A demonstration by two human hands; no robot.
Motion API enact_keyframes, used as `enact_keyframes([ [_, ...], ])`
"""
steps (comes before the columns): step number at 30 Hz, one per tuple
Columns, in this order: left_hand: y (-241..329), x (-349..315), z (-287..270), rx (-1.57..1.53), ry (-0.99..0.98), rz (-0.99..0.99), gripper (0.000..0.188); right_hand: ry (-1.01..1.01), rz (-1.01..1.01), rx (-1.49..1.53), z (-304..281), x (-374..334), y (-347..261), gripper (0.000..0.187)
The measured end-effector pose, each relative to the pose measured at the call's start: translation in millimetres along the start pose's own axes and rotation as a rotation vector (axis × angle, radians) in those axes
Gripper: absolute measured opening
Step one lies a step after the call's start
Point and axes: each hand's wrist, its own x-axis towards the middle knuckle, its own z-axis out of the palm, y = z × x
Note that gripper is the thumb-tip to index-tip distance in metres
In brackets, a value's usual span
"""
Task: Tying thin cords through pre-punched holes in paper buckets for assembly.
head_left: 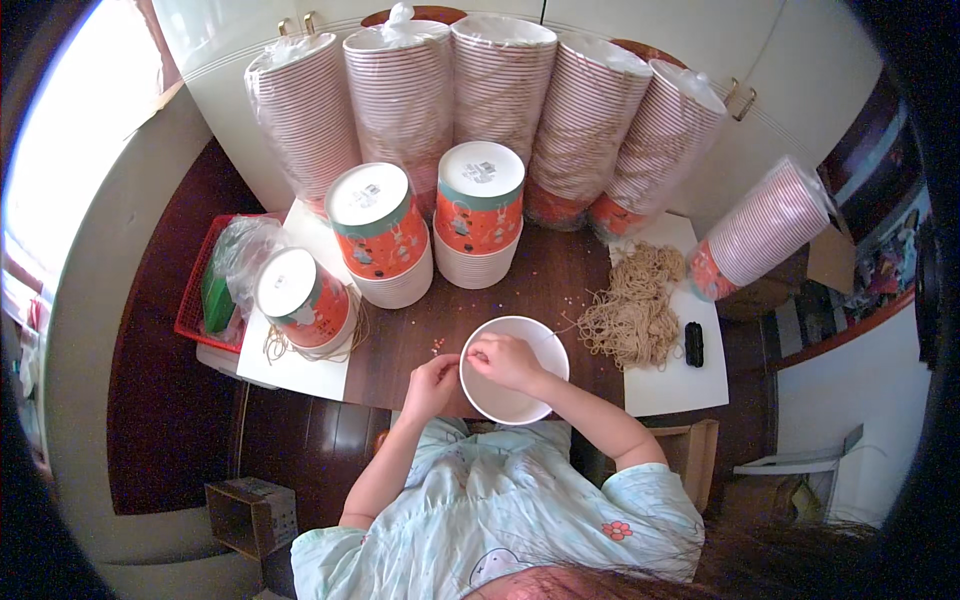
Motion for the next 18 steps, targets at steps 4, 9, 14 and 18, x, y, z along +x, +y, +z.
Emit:
enact_keyframes([
  [4,-0.2,-0.3,0.5,0.001,0.002,-0.002,0.019,0.006,-0.005,0.024,0.0,-0.1,-0.1,0.013],
  [9,7.2,0.4,-0.5,0.023,0.015,0.030,0.019,-0.014,-0.011,-0.006,-2.5,0.4,-1.4,0.013],
  [14,23.9,0.0,-2.7,0.247,0.034,0.109,0.018,-0.032,-0.034,-0.017,-1.9,0.9,0.8,0.016],
  [18,26.8,0.4,-2.6,0.309,0.052,0.145,0.015,-0.065,-0.031,-0.007,-1.5,1.2,0.8,0.017],
])
